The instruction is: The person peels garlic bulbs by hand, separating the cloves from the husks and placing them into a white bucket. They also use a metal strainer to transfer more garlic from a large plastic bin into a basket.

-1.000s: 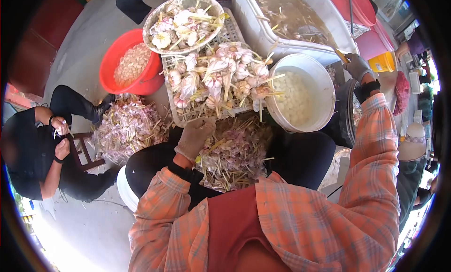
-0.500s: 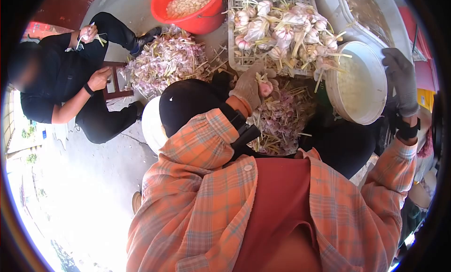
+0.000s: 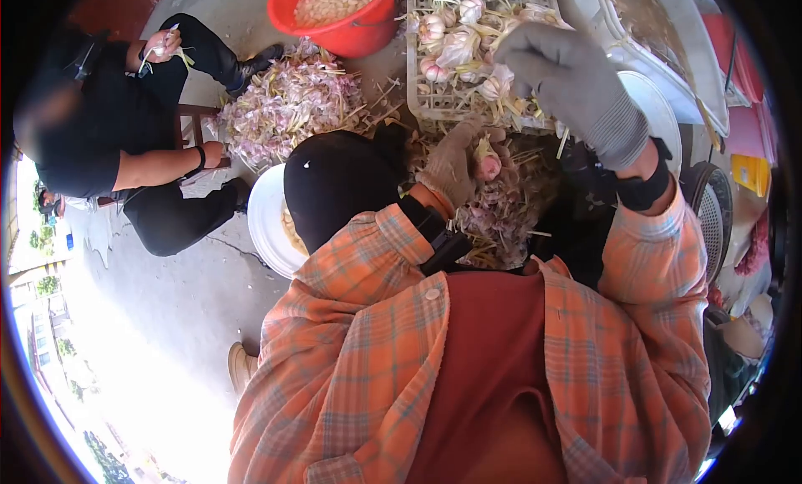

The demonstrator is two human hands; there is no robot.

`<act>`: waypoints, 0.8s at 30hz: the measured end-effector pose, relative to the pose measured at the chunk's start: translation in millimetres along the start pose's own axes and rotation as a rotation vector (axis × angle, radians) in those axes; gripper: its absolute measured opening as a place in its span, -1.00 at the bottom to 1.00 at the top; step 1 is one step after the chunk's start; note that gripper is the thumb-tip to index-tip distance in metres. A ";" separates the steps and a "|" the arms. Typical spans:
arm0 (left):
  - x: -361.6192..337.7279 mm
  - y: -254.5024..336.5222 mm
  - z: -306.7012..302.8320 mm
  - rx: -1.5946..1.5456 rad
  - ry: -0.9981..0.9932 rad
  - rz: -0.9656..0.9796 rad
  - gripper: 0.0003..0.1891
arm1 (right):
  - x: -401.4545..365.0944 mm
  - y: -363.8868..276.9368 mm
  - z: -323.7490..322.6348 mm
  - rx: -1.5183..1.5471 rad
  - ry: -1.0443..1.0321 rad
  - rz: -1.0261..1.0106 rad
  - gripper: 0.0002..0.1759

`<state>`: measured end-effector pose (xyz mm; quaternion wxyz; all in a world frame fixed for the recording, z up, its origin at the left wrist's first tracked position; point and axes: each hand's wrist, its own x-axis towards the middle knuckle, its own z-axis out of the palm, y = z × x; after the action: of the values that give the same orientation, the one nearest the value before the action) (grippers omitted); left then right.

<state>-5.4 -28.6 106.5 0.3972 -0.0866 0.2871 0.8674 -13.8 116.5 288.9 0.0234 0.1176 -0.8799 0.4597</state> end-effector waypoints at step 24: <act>-17.0 -12.4 6.6 0.677 0.033 0.131 -0.72 | -99.3 112.2 84.3 -0.079 0.113 0.267 -0.88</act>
<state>15.6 -29.3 113.1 0.3423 0.0547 0.5699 0.7450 62.6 127.9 135.4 0.0162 -0.0277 -0.9023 0.4298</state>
